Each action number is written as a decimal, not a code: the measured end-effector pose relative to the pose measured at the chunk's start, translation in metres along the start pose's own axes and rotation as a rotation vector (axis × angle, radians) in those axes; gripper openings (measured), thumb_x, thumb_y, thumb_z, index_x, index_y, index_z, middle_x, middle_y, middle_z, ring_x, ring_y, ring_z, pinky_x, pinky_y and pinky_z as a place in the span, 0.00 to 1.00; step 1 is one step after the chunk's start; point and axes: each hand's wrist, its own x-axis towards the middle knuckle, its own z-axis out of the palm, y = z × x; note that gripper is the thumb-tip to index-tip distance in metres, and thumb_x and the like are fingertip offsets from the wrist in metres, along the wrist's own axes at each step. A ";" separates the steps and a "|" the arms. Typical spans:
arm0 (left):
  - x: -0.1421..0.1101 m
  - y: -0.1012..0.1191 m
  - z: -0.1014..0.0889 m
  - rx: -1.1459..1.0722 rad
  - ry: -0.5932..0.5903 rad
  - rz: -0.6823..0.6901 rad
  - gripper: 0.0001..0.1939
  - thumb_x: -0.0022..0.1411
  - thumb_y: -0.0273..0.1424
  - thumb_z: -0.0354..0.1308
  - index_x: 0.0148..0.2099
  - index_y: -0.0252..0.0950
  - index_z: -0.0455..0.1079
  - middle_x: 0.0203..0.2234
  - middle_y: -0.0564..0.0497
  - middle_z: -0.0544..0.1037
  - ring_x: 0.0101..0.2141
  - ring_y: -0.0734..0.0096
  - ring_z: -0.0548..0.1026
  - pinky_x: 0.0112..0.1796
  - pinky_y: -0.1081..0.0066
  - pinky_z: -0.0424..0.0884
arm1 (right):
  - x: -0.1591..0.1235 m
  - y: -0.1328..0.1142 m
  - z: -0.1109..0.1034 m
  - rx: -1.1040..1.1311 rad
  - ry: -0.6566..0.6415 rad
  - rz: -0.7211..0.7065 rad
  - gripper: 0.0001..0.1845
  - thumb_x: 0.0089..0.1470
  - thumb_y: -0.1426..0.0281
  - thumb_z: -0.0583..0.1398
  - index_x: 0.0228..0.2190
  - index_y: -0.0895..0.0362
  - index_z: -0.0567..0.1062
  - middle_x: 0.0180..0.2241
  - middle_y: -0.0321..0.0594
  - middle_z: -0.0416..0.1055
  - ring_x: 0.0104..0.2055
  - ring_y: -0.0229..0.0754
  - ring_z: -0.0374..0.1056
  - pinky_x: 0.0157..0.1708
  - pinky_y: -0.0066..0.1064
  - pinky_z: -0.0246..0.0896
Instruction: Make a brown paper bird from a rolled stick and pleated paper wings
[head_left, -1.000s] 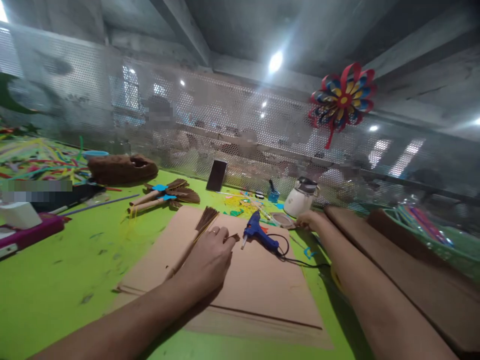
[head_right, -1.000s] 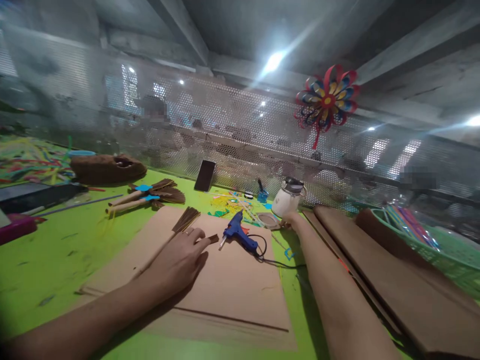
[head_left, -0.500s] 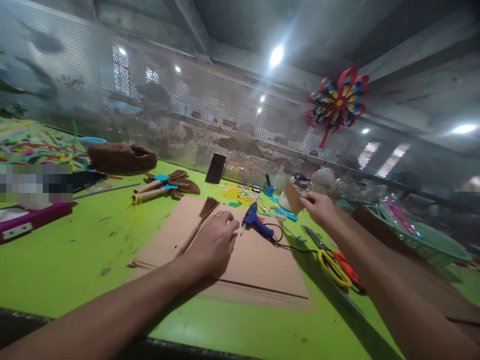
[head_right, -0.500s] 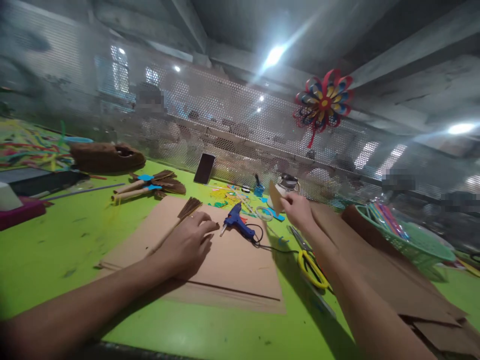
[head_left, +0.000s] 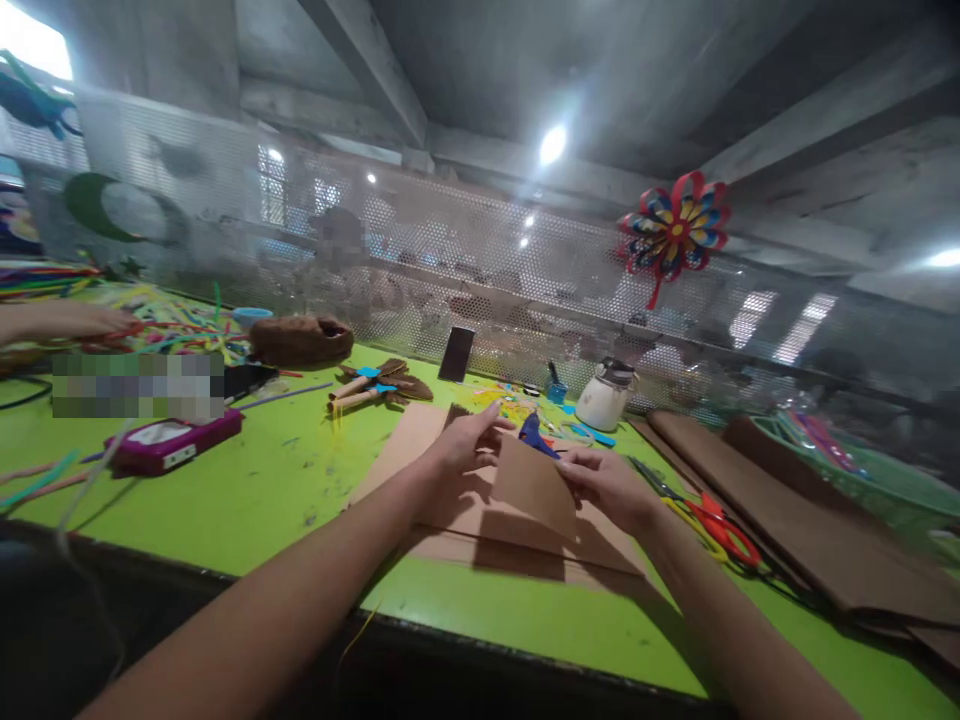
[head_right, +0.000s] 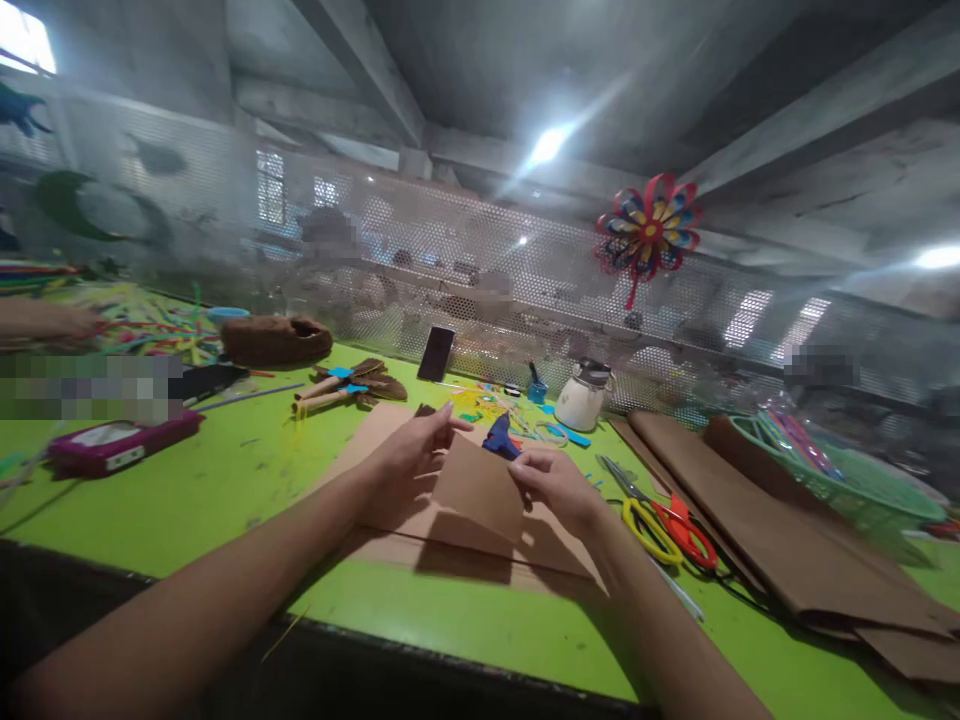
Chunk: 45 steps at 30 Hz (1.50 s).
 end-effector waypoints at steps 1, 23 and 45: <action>-0.001 0.000 0.001 -0.107 -0.088 -0.019 0.29 0.63 0.49 0.33 0.45 0.34 0.67 0.34 0.45 0.74 0.31 0.71 0.71 0.31 0.72 0.67 | 0.003 0.004 0.000 -0.017 0.007 0.008 0.17 0.45 0.57 0.63 0.22 0.60 0.71 0.16 0.31 0.61 0.18 0.32 0.54 0.19 0.25 0.49; 0.007 -0.031 0.018 0.521 -0.195 0.058 0.07 0.47 0.28 0.56 0.26 0.33 0.75 0.17 0.54 0.71 0.21 0.76 0.64 0.23 0.75 0.57 | -0.002 0.044 0.014 -0.474 0.074 -0.204 0.05 0.44 0.69 0.62 0.23 0.57 0.78 0.25 0.40 0.72 0.30 0.41 0.66 0.32 0.33 0.59; 0.016 -0.041 0.033 0.815 -0.161 0.377 0.07 0.53 0.30 0.56 0.28 0.35 0.74 0.25 0.49 0.74 0.28 0.71 0.69 0.30 0.75 0.61 | 0.002 0.043 0.024 -0.965 0.012 -0.550 0.09 0.54 0.76 0.56 0.27 0.57 0.76 0.29 0.41 0.67 0.32 0.39 0.63 0.33 0.29 0.58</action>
